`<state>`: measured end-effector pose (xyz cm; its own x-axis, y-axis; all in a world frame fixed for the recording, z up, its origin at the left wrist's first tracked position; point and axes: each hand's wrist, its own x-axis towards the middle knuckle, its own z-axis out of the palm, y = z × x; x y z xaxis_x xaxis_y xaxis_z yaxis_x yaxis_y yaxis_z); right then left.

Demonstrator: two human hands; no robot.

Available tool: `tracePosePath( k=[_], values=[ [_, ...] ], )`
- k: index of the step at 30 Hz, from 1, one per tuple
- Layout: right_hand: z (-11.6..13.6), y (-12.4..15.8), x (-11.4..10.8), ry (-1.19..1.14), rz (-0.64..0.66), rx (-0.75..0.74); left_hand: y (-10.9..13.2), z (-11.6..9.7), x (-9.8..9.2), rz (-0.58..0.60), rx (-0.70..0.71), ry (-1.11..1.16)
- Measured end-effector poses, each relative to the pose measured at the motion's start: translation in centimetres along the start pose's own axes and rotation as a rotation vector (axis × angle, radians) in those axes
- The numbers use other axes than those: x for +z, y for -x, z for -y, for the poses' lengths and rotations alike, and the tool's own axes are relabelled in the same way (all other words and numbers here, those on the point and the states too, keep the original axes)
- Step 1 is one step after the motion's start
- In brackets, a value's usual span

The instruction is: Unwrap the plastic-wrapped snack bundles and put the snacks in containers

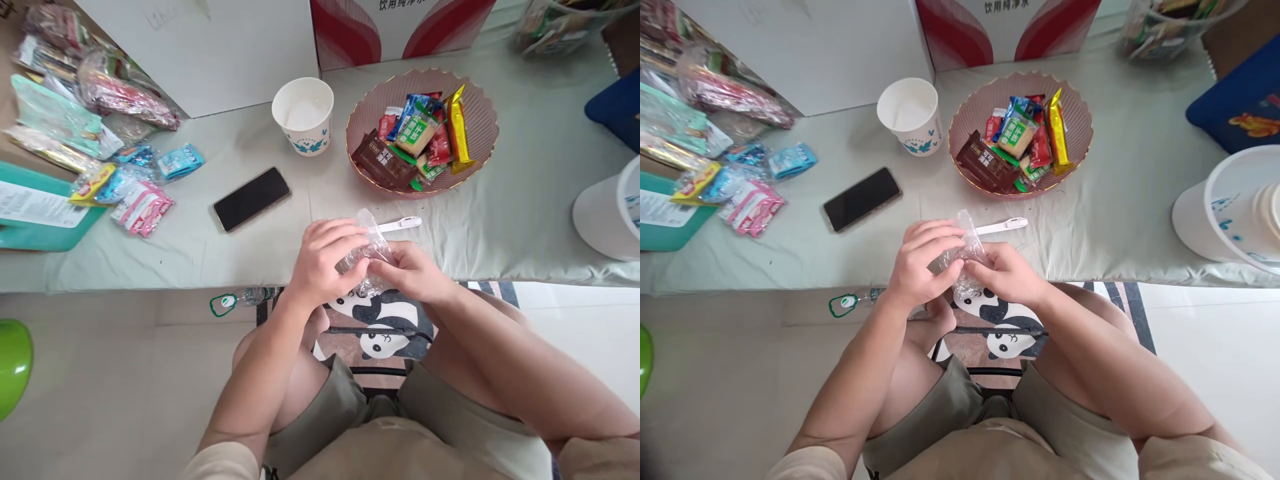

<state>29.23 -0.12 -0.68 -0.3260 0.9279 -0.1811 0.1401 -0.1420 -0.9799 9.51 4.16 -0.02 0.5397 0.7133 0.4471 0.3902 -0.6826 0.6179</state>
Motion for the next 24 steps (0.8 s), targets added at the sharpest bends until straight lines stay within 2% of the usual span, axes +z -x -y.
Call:
tracePosePath(
  k=[2, 4, 5, 7, 9, 10, 11, 13, 15, 17, 19, 21, 22, 24],
  values=[
    [0.0, 0.1, 0.0, -0.026, -0.02, -0.045, 0.2, -0.2, 0.2, 0.112, -0.179, 0.135],
    [-0.1, 0.3, 0.0, -0.023, -0.026, -0.058, 0.4, -0.1, 0.4, 0.166, -0.392, 0.268],
    [-0.2, 0.3, 0.0, -0.008, -0.051, -0.056, 0.5, 0.1, 0.4, 0.16, -0.481, 0.323],
    [-0.6, 0.2, 0.0, 0.037, -0.212, -0.074, 0.5, 0.4, 0.4, 0.107, -0.594, 0.414],
    [-1.1, 0.1, 0.1, 0.075, -0.396, -0.134, 0.6, 0.6, 0.2, 0.09, -0.623, 0.49],
    [-1.2, 0.1, 0.3, 0.083, -0.434, -0.168, 0.7, 0.7, 0.0, 0.103, -0.612, 0.523],
    [-1.2, 0.1, 0.4, 0.088, -0.421, -0.189, 0.8, 0.7, -0.2, 0.116, -0.598, 0.548],
    [-0.8, 0.1, 0.8, 0.109, -0.313, -0.174, 0.9, 0.8, -0.5, 0.102, -0.576, 0.586],
    [0.4, -0.1, 1.0, 0.17, -0.279, -0.144, 0.9, 1.1, -0.8, -0.002, -0.573, 0.643],
    [2.7, -0.9, 0.9, 0.273, -0.343, -0.158, 0.8, 1.6, -1.2, -0.165, -0.58, 0.711],
    [5.8, -3.1, 0.4, 0.425, -0.448, -0.231, 0.6, 2.2, -1.7, -0.3, -0.599, 0.757],
    [9.1, -7.0, -0.3, 0.645, -0.539, -0.337, 0.4, 2.7, -2.2, -0.344, -0.623, 0.774],
    [10.5, -9.4, -0.7, 0.764, -0.557, -0.394, 0.3, 2.9, -2.4, -0.337, -0.63, 0.781],
    [12.6, -14.8, -1.5, 0.983, -0.473, -0.374, 0.1, 3.3, -2.8, -0.314, -0.633, 0.786]
  ],
)
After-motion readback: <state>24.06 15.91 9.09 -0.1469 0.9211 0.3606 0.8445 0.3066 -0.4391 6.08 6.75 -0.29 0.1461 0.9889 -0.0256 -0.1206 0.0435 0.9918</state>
